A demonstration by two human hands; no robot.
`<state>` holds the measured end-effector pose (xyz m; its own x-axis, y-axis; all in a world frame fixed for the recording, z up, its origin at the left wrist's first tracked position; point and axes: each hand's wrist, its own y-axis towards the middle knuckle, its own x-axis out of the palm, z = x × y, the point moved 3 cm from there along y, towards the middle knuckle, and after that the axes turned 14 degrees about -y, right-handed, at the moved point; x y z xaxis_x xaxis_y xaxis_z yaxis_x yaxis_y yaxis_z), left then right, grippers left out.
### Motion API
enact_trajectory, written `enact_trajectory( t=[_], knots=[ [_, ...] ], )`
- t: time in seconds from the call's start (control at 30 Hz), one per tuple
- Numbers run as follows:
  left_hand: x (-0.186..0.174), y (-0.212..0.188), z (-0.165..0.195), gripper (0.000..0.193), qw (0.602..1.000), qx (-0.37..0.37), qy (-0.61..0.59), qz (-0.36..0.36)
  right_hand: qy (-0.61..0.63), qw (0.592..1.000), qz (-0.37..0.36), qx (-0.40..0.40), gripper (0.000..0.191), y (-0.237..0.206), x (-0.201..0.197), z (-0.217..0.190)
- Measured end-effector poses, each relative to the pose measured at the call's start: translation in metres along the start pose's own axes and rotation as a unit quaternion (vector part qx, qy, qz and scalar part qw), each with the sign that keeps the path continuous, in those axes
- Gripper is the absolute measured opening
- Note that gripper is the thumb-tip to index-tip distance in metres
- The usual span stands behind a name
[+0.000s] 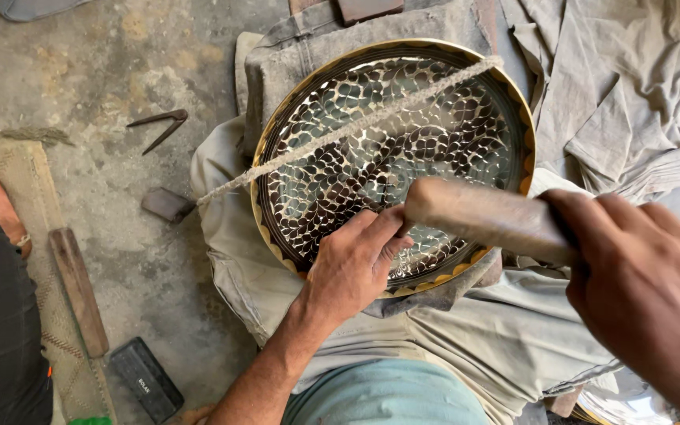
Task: The person uses a small hammer to strike a metal plate, creating a textured pattern. They then use a wooden mallet to continue hammering the plate, focusing on different areas to refine the design.
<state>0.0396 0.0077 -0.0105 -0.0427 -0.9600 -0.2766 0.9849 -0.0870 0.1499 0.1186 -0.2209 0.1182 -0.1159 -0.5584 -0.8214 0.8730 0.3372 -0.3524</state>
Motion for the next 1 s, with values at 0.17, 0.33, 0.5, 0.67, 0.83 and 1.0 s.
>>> enact_trajectory(
  t=[0.17,0.33,0.5,0.67,0.83,1.0],
  knots=[
    [0.002,-0.001,-0.003,0.041,1.0,0.011,0.013,-0.002,0.137,0.99,0.046,0.009,0.054,-0.002,0.007,0.003],
    [0.005,-0.003,-0.008,0.038,0.999,-0.012,0.037,-0.01,0.185,0.974,0.131,-0.019,0.051,-0.004,0.001,0.0],
    [0.007,-0.003,-0.005,0.034,0.999,0.011,0.028,0.027,0.022,0.994,0.105,-0.029,0.049,-0.005,-0.001,-0.007],
    [0.003,-0.018,0.013,0.019,0.974,0.0,-0.083,0.212,0.089,0.986,0.137,-0.033,0.056,-0.002,-0.006,-0.009],
    [0.008,-0.023,0.018,0.021,0.973,-0.027,-0.026,0.228,-0.003,0.976,0.212,-0.055,0.051,0.005,-0.02,-0.011],
    [0.011,-0.022,0.013,0.02,0.973,-0.01,-0.008,0.23,0.221,0.957,0.179,-0.049,0.055,0.018,-0.038,-0.01]
  ],
)
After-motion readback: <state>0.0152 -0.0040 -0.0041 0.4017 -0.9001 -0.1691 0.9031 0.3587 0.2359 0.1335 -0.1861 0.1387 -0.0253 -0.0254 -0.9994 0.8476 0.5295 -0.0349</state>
